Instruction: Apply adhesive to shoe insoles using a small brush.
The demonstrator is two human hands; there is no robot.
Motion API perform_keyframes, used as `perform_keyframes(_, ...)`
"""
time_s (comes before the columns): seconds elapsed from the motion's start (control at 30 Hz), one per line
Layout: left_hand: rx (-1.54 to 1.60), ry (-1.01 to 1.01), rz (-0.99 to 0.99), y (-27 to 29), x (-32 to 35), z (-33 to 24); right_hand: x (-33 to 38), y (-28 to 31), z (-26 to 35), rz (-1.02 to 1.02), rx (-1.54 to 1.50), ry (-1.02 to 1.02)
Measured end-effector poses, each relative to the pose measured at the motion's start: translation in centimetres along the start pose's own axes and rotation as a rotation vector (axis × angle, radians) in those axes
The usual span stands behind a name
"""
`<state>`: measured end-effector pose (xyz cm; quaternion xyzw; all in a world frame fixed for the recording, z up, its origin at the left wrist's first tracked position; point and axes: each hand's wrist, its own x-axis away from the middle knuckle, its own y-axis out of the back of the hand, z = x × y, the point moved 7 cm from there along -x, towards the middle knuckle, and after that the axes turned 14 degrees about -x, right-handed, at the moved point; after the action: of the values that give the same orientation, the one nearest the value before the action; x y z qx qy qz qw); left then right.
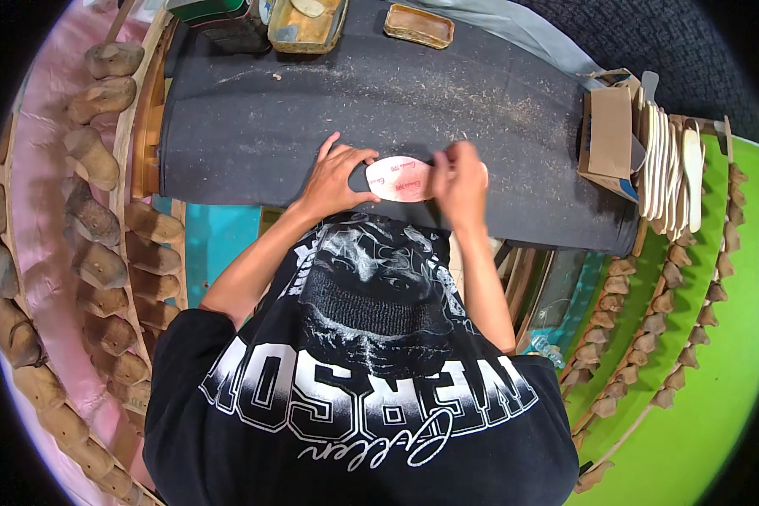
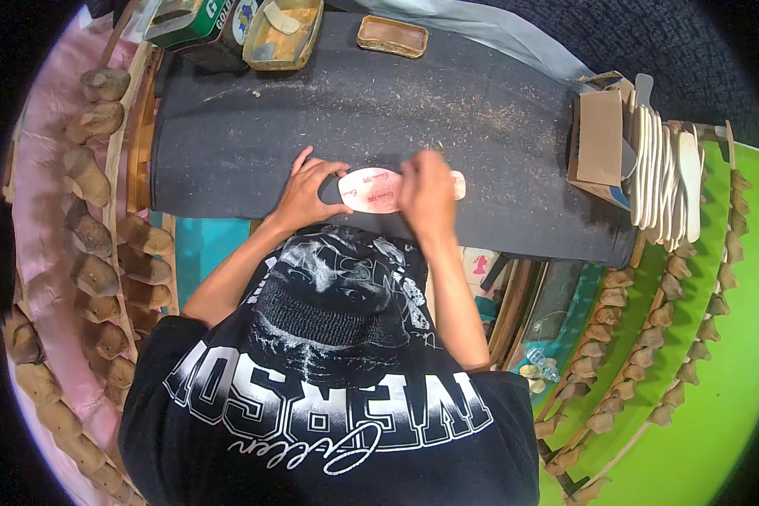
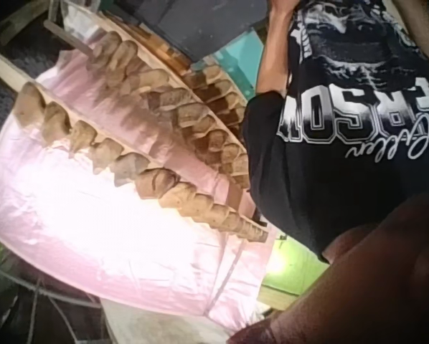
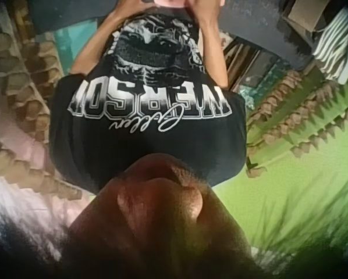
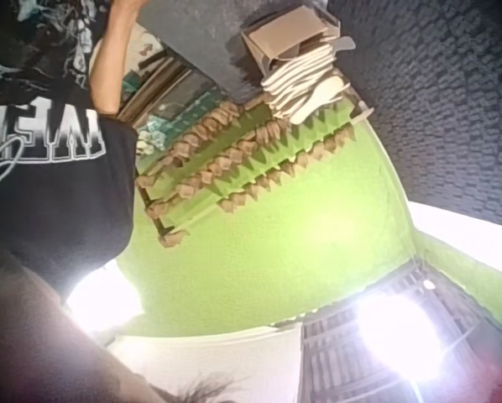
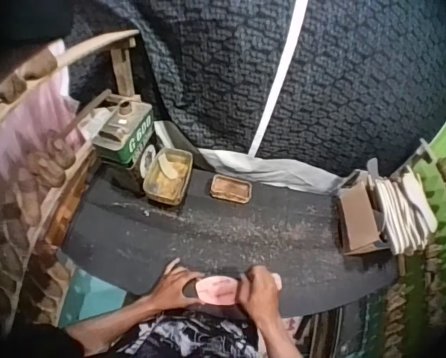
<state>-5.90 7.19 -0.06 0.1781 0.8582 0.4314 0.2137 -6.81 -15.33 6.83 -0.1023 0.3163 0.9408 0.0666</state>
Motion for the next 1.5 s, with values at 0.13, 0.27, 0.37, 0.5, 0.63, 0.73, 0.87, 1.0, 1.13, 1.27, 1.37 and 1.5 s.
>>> perform_keyframes(0.13, 0.031, 0.013, -0.016, -0.7, 0.1, 0.6, 1.8, -5.7, 4.8, 0.114, -0.215, 0.156)
perform_keyframes(0.27, 0.008, -0.006, -0.034, -0.4, 0.2, 0.6, 0.4, -5.0, 2.4, 0.047, -0.272, -0.032)
perform_keyframes(0.37, 0.012, 0.004, -0.020, -0.3, 0.0, 0.6, -1.0, -1.5, -0.9, -0.042, -0.153, -0.140)
perform_keyframes(0.5, 0.026, -0.006, -0.009, -0.2, -0.1, 0.4, -0.7, -2.0, 0.9, 0.019, -0.140, -0.020)
perform_keyframes(0.63, 0.003, -0.011, -0.078, -0.5, 0.3, 0.7, 0.2, -5.8, 4.7, 0.160, -0.250, 0.153)
perform_keyframes(0.73, 0.056, 0.028, -0.073, -0.2, 0.2, 0.5, -2.5, -4.7, 3.3, 0.117, -0.338, 0.000)
perform_keyframes(0.87, 0.027, 0.020, -0.027, -0.3, 0.1, 0.6, -10.4, 0.3, 2.4, -0.154, -0.295, 0.084)
perform_keyframes(1.0, 0.023, 0.041, -0.024, -0.8, 0.3, 0.9, -18.1, 2.5, 1.6, -0.285, -0.244, 0.234)
perform_keyframes(1.13, 0.024, 0.061, -0.023, -0.7, -0.1, 0.9, -23.2, 1.3, -1.2, -0.264, -0.191, 0.295)
perform_keyframes(1.27, 0.029, 0.081, 0.009, -1.0, 0.1, 1.3, -25.2, -1.2, -3.1, -0.134, -0.093, 0.188)
perform_keyframes(1.37, 0.021, 0.078, -0.008, -1.1, 0.2, 1.4, -25.8, -2.1, -3.9, -0.106, -0.056, 0.200)
perform_keyframes(1.5, 0.012, 0.073, -0.009, -1.0, 0.2, 1.5, -25.9, -2.8, -3.9, -0.072, -0.082, 0.219)
